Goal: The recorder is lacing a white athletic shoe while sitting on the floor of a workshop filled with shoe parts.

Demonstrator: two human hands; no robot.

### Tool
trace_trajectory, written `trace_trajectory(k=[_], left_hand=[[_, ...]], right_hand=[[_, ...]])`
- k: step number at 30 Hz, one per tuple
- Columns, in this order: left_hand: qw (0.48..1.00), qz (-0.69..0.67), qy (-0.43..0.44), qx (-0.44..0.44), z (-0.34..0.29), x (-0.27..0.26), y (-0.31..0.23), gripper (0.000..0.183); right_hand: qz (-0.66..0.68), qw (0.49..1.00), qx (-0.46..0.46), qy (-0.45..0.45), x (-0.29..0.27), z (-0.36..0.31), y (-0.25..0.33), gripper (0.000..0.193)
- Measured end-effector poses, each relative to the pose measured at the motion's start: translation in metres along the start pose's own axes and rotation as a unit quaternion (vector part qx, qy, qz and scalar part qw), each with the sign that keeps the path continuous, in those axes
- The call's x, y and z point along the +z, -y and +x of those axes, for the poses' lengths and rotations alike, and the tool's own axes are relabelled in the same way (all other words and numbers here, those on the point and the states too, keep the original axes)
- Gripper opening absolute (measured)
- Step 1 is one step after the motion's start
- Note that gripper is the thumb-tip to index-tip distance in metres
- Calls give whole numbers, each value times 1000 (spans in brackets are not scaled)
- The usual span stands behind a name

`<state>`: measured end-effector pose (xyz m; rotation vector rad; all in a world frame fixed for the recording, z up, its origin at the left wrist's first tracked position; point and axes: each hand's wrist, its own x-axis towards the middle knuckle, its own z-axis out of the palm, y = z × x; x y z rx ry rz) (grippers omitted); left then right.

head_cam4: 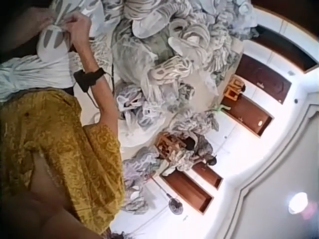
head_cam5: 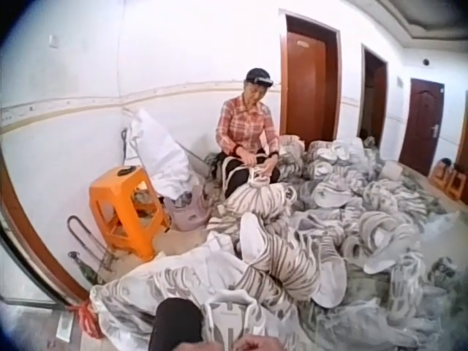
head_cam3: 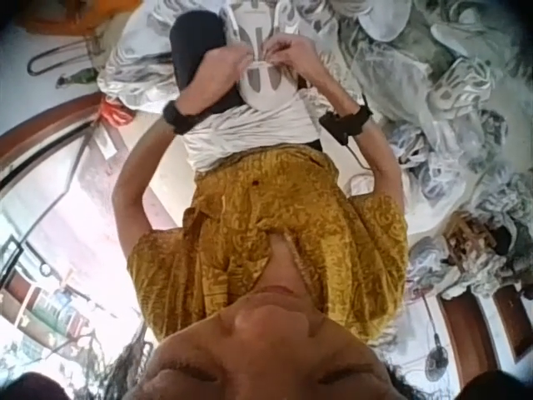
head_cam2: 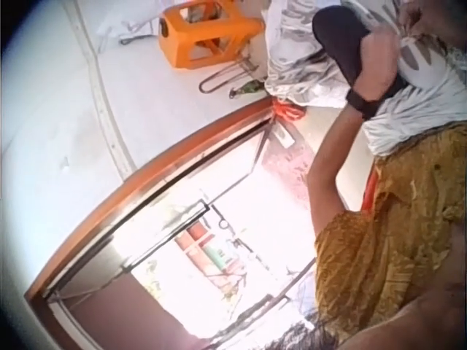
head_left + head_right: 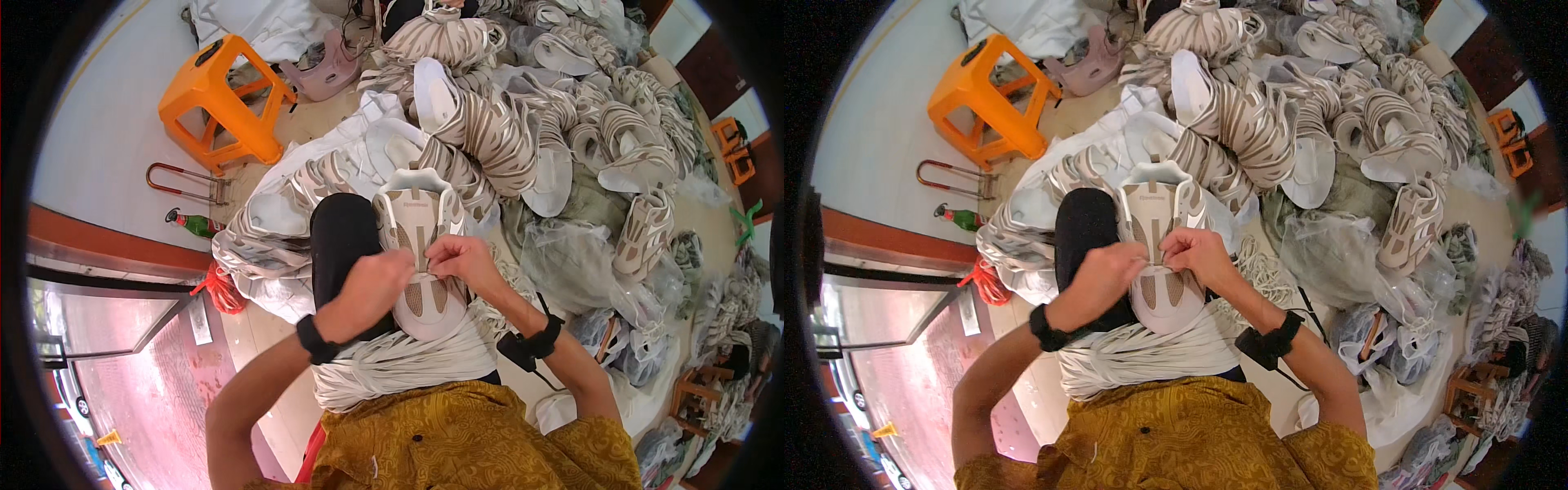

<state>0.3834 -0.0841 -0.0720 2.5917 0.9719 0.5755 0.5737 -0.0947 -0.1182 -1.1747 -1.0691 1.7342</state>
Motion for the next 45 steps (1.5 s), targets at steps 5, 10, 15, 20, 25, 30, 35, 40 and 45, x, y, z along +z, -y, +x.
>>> trace_trajectory(k=[5,10,15,20,25,30,35,40,45], left_hand=[[984,145,98,15,6,15,-14,4],[982,104,155,-7,16,17,-10,10],[978,-61,161,-119,19,9,-8,16],[986,-26,144,-85,19,8,5,16],[950,-192,98,-224,17,-28,9,15],[993,50,97,-51,8,12,-6,10],[976,140,169,4,17,11,-17,8],[975,96,197,-29,21,12,-10,8],[986,-36,115,-116,15,14,-8,12]], right_hand=[[-93,995,-26,-39,7,-6,5,20],[-78,995,-38,-44,4,-1,-5,21],[-98,994,-41,-24,1,1,-4,20],[24,999,-24,14,-4,6,-12,22],[69,997,-39,19,-5,1,-14,23],[-9,998,-59,-18,2,-1,-8,21],[-42,998,-38,-4,2,-1,-1,24],[-13,999,-33,-7,1,2,-7,23],[-2,999,-43,-2,0,5,-11,23]])
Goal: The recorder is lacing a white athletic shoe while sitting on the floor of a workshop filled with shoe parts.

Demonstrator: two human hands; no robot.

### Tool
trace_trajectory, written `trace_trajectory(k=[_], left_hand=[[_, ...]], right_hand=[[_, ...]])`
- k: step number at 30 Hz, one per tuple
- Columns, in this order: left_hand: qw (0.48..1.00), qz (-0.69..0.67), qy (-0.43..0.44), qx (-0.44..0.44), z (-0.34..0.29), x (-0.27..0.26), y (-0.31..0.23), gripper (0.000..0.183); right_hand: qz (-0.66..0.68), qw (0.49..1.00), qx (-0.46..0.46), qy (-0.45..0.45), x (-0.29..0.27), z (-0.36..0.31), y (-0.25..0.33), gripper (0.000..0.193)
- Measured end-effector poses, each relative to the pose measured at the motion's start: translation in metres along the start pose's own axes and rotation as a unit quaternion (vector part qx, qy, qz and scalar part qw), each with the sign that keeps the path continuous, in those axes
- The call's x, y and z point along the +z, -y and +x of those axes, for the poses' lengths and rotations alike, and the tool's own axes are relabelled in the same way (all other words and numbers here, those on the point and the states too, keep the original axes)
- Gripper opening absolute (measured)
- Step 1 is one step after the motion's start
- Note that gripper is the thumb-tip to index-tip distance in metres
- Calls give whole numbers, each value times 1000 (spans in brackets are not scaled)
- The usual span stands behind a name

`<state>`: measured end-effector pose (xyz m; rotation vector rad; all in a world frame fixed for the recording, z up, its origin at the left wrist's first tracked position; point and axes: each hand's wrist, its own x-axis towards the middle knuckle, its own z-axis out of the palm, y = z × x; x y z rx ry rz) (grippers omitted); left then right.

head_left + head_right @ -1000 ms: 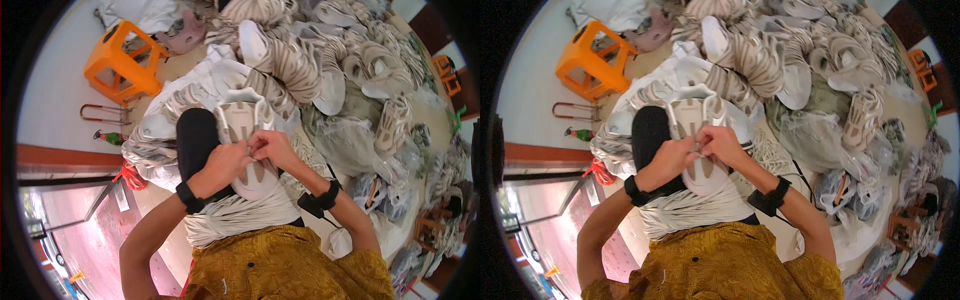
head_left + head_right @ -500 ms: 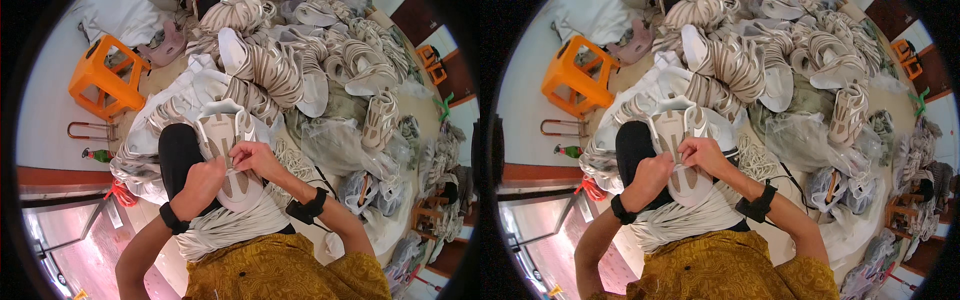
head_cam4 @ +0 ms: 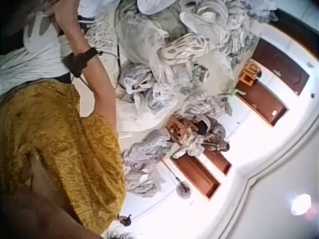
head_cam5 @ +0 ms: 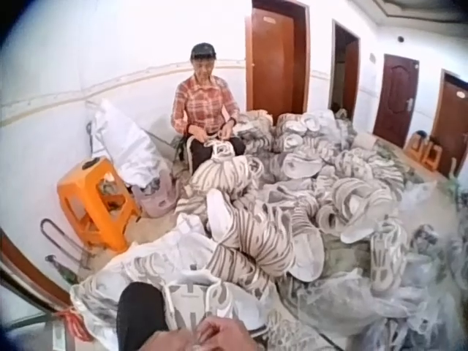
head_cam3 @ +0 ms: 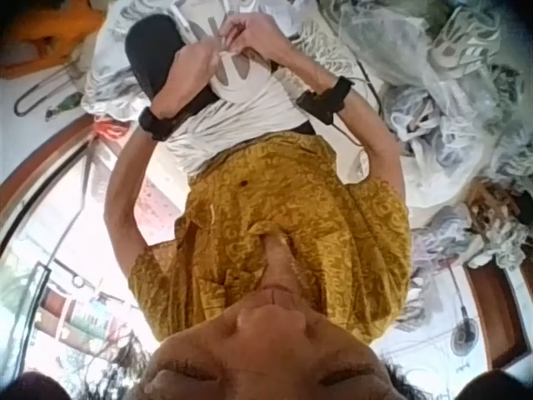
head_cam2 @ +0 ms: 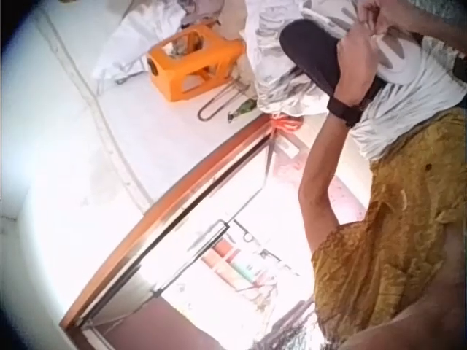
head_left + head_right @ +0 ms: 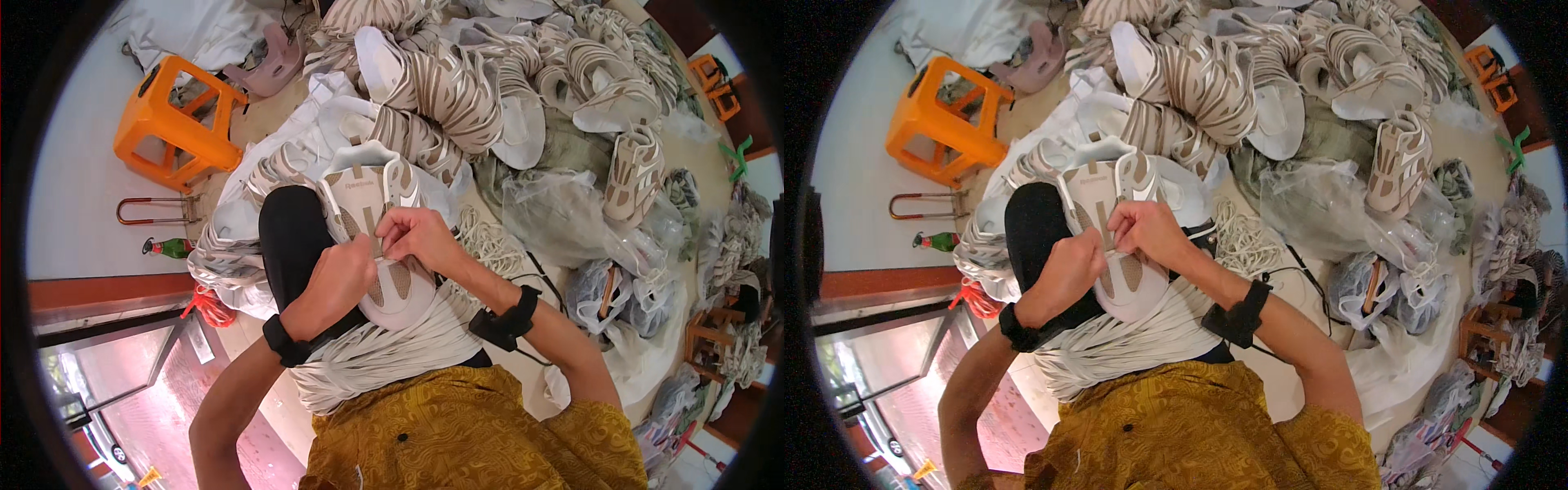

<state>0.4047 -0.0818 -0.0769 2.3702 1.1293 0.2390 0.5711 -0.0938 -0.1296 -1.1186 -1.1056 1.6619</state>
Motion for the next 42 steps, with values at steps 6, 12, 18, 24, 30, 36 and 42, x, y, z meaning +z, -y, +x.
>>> trace_trajectory(k=[6,12,18,24,30,36,42], left_hand=[[995,-87,27,-41,7,-3,0,14],[985,-155,-2,-72,0,-7,13,13],[998,54,-11,25,-9,3,5,8],[988,133,19,79,-7,0,-3,8],[999,21,21,-22,-4,5,6,8],[990,-138,0,-38,-12,2,15,6],[999,4,14,34,-13,9,16,14]], right_hand=[[70,997,6,33,-12,4,-9,24],[151,987,49,20,-11,-4,4,32],[-134,990,10,-30,4,-15,21,23],[-375,916,-113,-84,21,-16,16,14],[-386,914,-91,-91,26,-8,16,12],[-225,973,0,-58,21,0,20,18],[-188,981,38,-30,19,3,21,18]])
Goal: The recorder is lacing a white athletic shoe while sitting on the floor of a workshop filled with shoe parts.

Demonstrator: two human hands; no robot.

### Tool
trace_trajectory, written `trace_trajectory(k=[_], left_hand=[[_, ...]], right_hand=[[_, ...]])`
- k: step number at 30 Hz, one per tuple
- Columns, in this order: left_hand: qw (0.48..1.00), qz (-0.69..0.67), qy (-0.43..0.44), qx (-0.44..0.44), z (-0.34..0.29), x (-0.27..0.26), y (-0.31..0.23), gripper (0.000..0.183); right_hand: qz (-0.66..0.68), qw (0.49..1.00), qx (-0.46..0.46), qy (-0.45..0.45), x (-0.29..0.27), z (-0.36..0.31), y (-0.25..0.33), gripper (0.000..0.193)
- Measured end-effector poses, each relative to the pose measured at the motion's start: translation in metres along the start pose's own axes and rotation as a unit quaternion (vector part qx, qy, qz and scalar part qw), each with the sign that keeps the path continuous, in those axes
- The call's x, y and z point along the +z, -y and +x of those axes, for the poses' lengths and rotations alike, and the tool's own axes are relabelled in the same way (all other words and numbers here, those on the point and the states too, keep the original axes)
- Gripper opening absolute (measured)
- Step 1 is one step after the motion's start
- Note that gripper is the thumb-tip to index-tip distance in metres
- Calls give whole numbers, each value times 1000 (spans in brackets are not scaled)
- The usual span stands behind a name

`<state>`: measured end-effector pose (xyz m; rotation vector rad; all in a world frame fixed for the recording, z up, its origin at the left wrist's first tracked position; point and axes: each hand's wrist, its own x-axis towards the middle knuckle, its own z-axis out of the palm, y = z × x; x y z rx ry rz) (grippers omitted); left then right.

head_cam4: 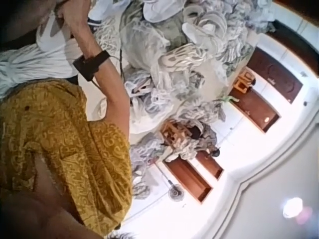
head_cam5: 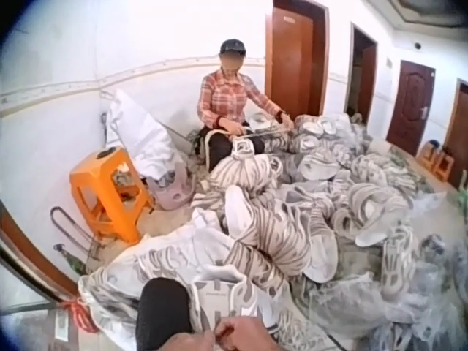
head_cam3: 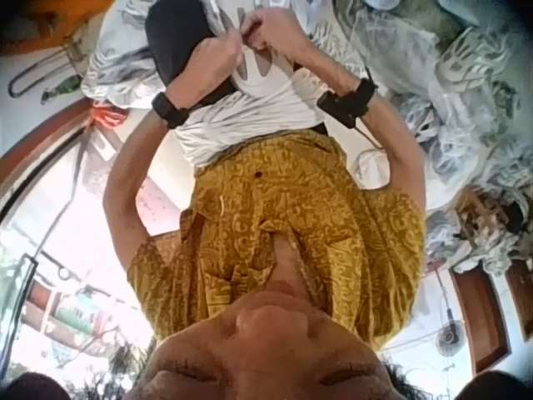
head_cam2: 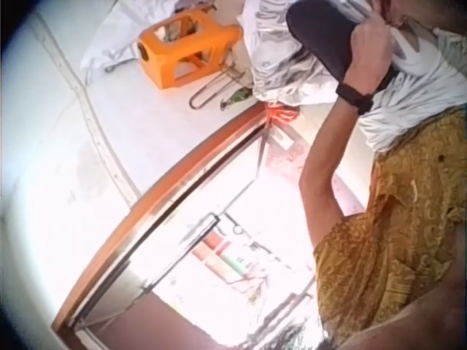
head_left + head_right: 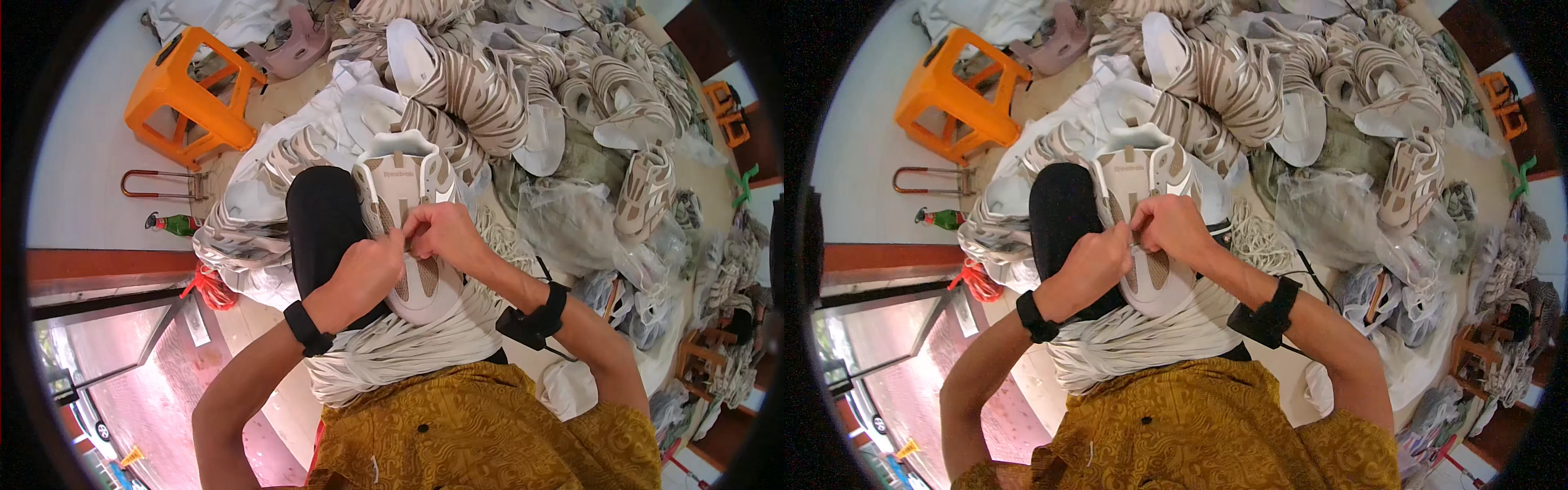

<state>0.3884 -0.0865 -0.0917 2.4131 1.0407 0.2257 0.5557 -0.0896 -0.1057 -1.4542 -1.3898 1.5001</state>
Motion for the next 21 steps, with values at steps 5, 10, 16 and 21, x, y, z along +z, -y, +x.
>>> trace_trajectory(k=[5,10,16,21], left_hand=[[994,71,-10,79,2,-6,-3,19],[997,64,-2,39,-2,-9,-1,18],[994,-93,-39,-49,-9,-8,-6,18],[997,-47,10,-53,-6,-14,-14,22]], right_hand=[[-100,993,-59,-21,0,-6,2,22],[-47,997,-52,-26,-5,-18,6,18],[-66,996,-40,-40,-4,-13,1,17],[-58,997,-27,-36,-6,-13,3,17]])
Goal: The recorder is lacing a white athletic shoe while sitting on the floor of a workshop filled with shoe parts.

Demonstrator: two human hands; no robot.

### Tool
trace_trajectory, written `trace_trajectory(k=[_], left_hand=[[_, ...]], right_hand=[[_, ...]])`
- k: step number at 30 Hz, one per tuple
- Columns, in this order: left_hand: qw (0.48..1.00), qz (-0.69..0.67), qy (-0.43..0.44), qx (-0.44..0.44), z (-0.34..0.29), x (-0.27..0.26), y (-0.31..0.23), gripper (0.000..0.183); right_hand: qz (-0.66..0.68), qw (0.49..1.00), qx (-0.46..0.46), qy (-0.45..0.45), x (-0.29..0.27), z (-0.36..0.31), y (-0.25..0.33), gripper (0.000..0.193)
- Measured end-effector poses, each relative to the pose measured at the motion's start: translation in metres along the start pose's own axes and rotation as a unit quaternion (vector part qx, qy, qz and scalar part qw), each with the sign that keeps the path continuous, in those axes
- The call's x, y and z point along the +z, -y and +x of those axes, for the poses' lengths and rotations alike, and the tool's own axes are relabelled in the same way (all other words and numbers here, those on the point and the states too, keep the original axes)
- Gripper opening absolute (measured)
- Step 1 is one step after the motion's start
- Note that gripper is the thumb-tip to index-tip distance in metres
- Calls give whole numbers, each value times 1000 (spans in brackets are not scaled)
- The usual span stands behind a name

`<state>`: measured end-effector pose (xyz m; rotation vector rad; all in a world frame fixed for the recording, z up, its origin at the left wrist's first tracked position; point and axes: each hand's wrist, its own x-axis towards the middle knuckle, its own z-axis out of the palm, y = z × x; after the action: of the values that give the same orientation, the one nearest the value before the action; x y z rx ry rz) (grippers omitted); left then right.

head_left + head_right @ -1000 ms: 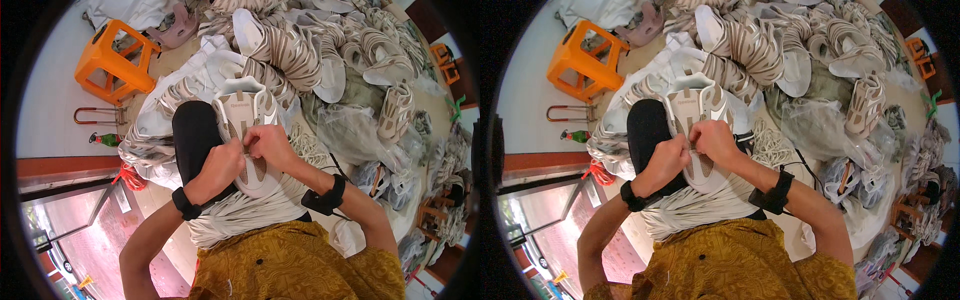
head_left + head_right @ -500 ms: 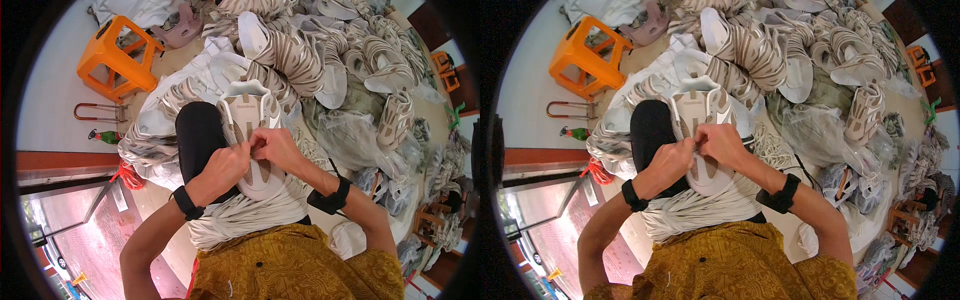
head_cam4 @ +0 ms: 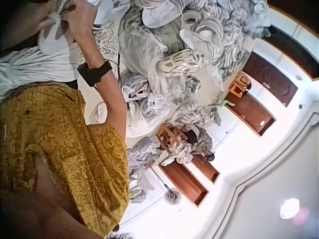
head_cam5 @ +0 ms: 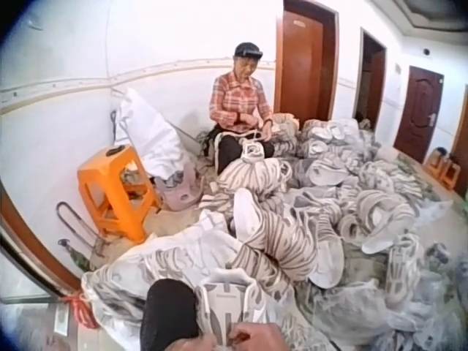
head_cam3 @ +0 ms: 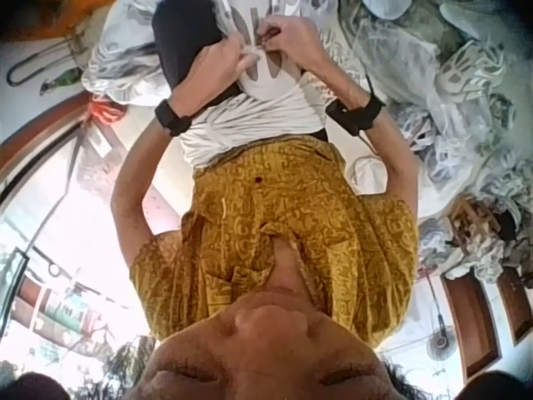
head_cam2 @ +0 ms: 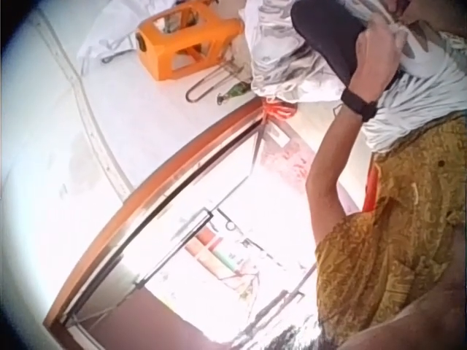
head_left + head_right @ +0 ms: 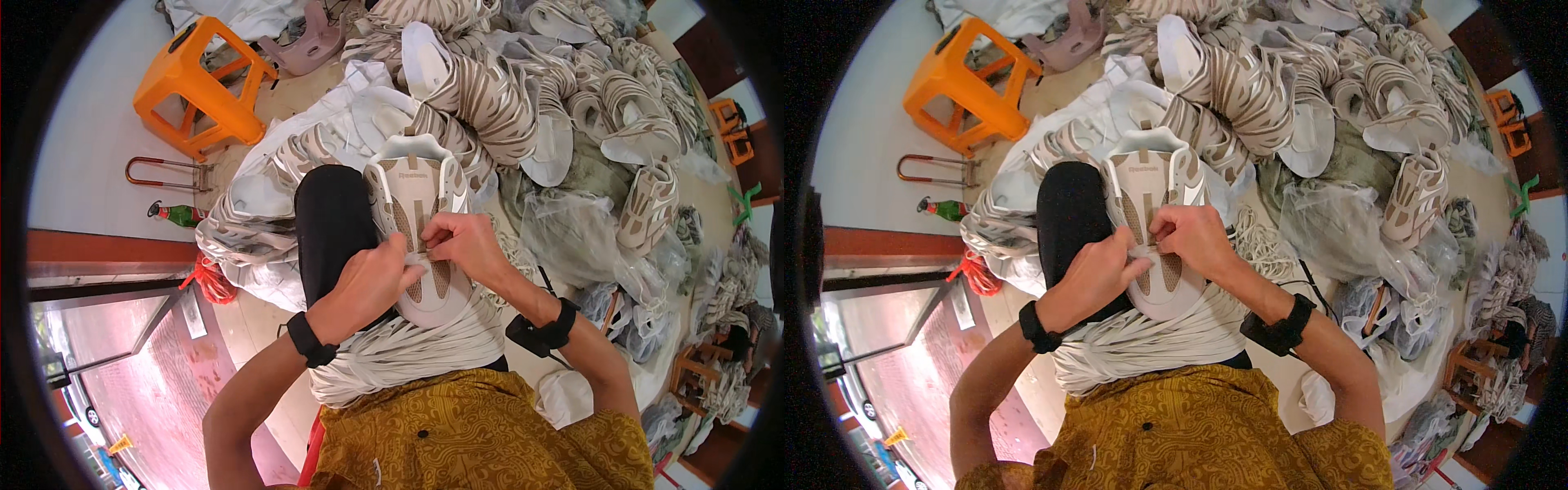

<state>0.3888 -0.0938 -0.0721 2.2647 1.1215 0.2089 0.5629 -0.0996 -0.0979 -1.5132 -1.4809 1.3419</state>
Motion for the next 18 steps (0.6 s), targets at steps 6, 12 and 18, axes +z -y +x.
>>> trace_trajectory(k=[6,12,18], left_hand=[[998,53,2,14,7,9,6,23],[970,182,-51,150,-5,-24,33,20],[972,-149,-42,-174,-51,-135,8,16]], right_hand=[[-12,1000,-14,-11,1,2,0,22],[61,998,-11,14,-1,4,-12,21],[2,994,-110,6,-1,-1,17,24]])
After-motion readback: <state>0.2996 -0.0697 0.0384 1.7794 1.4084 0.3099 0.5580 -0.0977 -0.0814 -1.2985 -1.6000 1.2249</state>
